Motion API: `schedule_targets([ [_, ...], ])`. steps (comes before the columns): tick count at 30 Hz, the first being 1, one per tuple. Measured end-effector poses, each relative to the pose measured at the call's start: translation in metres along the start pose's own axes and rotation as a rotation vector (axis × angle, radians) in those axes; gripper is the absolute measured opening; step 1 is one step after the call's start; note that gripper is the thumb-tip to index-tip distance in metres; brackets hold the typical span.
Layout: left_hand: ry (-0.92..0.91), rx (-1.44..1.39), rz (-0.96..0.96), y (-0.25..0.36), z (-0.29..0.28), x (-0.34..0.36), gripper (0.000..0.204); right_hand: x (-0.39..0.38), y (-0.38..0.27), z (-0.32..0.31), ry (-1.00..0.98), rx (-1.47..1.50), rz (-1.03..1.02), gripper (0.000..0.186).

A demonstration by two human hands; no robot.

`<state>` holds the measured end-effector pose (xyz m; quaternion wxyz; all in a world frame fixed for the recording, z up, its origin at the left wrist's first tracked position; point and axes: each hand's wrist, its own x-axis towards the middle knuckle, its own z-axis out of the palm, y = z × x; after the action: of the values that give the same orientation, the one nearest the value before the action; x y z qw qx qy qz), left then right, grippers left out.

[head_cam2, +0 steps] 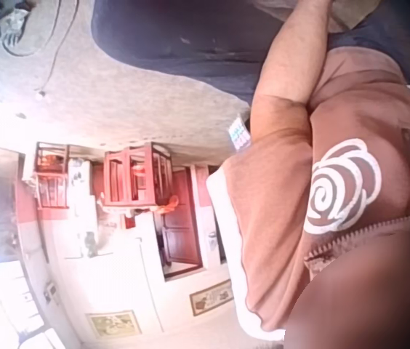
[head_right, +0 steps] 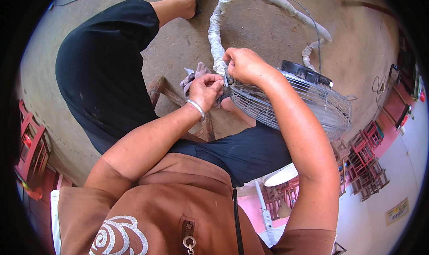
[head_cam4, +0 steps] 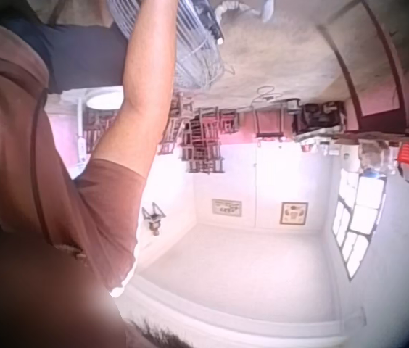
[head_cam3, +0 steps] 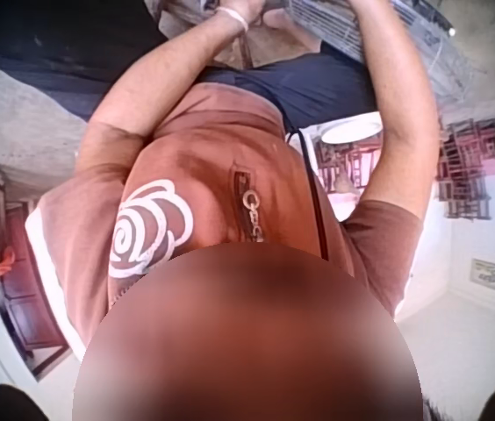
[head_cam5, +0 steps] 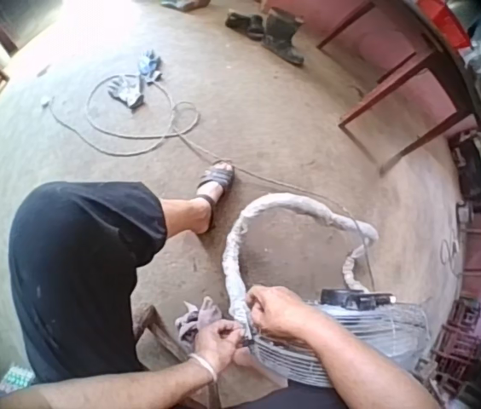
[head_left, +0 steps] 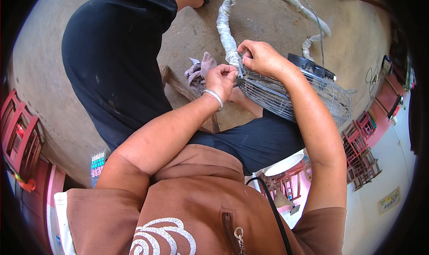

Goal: Repairing a metal electric fan using a screwdriver, pliers, and zip ties.

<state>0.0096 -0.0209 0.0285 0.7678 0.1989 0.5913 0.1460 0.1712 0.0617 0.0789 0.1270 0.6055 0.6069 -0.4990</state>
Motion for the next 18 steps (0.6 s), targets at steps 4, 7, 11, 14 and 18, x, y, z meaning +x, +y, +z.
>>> schedule_targets([
  [4,-0.003,-0.181,-0.041,0.0,0.0,0.0,0.009,0.005,-0.005,-0.004,0.067,0.077,0.084,0.024],
  [7,0.015,-0.186,-0.048,0.0,0.002,-0.004,0.014,0.005,0.0,-0.002,0.139,0.013,0.116,0.025],
  [11,0.079,-0.265,-0.187,0.003,0.0,-0.003,0.029,0.011,0.003,0.0,0.197,-0.043,0.14,0.03],
  [14,0.145,-0.159,-0.143,0.005,-0.009,0.004,0.033,0.02,0.0,-0.006,0.083,0.3,0.19,0.033],
  [18,0.044,-0.313,-0.086,0.07,-0.01,0.001,0.027,0.017,0.004,-0.007,-0.035,0.455,0.19,0.037],
])
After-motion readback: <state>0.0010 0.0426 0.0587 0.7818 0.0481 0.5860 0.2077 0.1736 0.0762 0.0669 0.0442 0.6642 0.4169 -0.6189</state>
